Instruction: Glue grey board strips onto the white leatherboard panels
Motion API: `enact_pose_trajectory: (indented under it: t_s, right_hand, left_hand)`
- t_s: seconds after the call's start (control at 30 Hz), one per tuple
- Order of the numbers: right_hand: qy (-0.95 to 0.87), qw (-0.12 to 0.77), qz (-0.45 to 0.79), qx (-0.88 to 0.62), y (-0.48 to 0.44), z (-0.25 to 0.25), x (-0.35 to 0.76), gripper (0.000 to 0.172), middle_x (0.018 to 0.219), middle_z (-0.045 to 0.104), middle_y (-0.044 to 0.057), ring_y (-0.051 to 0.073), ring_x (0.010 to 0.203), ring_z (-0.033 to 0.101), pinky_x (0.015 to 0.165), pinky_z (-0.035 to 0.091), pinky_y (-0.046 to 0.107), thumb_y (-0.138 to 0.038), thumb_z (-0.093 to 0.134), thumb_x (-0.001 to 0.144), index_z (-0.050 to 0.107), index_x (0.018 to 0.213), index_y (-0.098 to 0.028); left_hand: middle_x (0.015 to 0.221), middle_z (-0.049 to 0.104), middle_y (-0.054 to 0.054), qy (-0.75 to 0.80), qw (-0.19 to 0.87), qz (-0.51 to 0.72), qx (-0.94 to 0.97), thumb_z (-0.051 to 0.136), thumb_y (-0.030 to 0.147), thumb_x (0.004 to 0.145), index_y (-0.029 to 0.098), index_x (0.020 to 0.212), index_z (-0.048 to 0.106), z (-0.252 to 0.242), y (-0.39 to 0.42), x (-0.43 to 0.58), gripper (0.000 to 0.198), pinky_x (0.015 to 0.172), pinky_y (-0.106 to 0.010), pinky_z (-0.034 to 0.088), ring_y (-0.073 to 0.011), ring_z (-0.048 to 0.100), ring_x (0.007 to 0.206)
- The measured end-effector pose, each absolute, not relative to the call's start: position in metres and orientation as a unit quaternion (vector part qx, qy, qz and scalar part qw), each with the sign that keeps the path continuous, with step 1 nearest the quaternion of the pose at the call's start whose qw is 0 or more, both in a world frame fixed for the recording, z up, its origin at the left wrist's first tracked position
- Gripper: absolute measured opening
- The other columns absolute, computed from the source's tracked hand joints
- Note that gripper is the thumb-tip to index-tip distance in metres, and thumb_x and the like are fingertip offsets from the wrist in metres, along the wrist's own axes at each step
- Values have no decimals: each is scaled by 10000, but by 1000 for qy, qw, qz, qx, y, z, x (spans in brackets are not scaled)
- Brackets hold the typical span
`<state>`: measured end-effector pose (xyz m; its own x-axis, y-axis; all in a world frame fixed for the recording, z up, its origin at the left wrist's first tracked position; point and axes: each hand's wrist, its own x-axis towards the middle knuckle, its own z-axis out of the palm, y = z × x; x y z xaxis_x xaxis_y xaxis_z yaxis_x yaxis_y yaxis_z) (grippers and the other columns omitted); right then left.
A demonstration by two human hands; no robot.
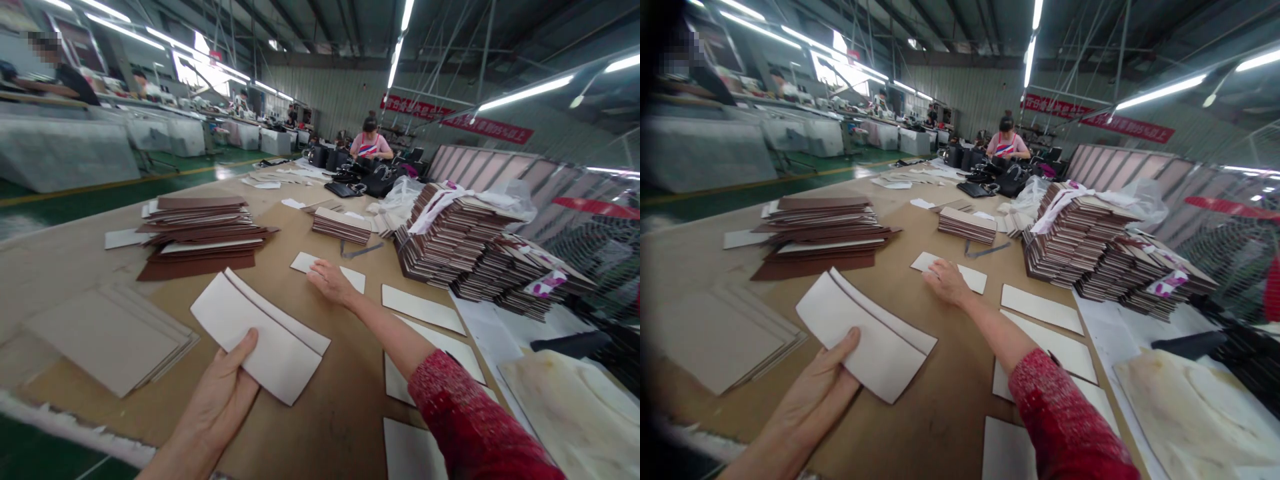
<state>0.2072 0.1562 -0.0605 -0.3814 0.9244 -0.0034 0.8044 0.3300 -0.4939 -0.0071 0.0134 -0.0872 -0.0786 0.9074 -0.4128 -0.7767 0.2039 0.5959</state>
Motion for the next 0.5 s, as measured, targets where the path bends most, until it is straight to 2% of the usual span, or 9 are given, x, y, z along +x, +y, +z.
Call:
enact_pose_trajectory:
  t_s: [0.07,0.1,0.17,0.23,0.3,0.4,0.5]
  right_hand:
    - [-811,157,283,-487,128,-49,191,664,1240,705,130,223,1115,644,971,482,386,-526,148,1093,676,1269,-164]
    - [-808,162,330,-460,113,-45,184,708,1111,744,96,195,966,680,859,518,343,-558,119,1084,698,1234,-179]
    - [-783,180,410,-431,87,-39,176,654,874,742,37,162,737,651,679,496,279,-619,274,1051,755,1069,-177]
    - [-763,210,407,-456,77,-33,177,509,743,695,-5,140,641,588,599,438,248,-579,468,992,772,934,-174]
    - [-754,243,348,-502,85,-25,188,398,787,705,-15,142,666,585,611,425,245,-489,524,966,778,1000,-185]
    - [-748,268,284,-537,118,-13,218,414,1027,744,2,177,819,638,720,461,275,-436,491,982,722,1245,-216]
    - [-770,231,249,-540,144,-15,242,370,1071,756,8,207,906,664,813,487,314,-410,525,980,733,1243,-252]
  left_hand:
    - [1118,775,-111,373,675,631,83,614,5,907,131,1224,693,-88,14,-7,350,963,-358,608,-198,770,922]
    - [1125,774,-115,367,679,631,85,633,12,899,130,1228,692,-89,14,-6,355,962,-367,610,-205,770,922]
    - [1133,772,-126,359,684,628,95,667,30,885,127,1243,686,-89,14,-5,371,966,-377,610,-219,769,927]
    - [1149,767,-132,357,679,633,102,662,55,902,127,1264,678,-87,12,-3,370,975,-376,605,-224,767,947]
    - [1175,761,-124,358,667,646,98,609,75,945,140,1287,669,-83,8,-4,353,984,-370,600,-219,764,971]
    - [1222,745,-129,359,669,647,76,520,115,1002,146,1309,663,-77,-5,-9,340,993,-371,599,-231,755,1026]
    - [1258,727,-146,370,682,628,57,492,164,1023,141,1330,654,-75,-20,-16,348,998,-385,601,-261,740,1081]
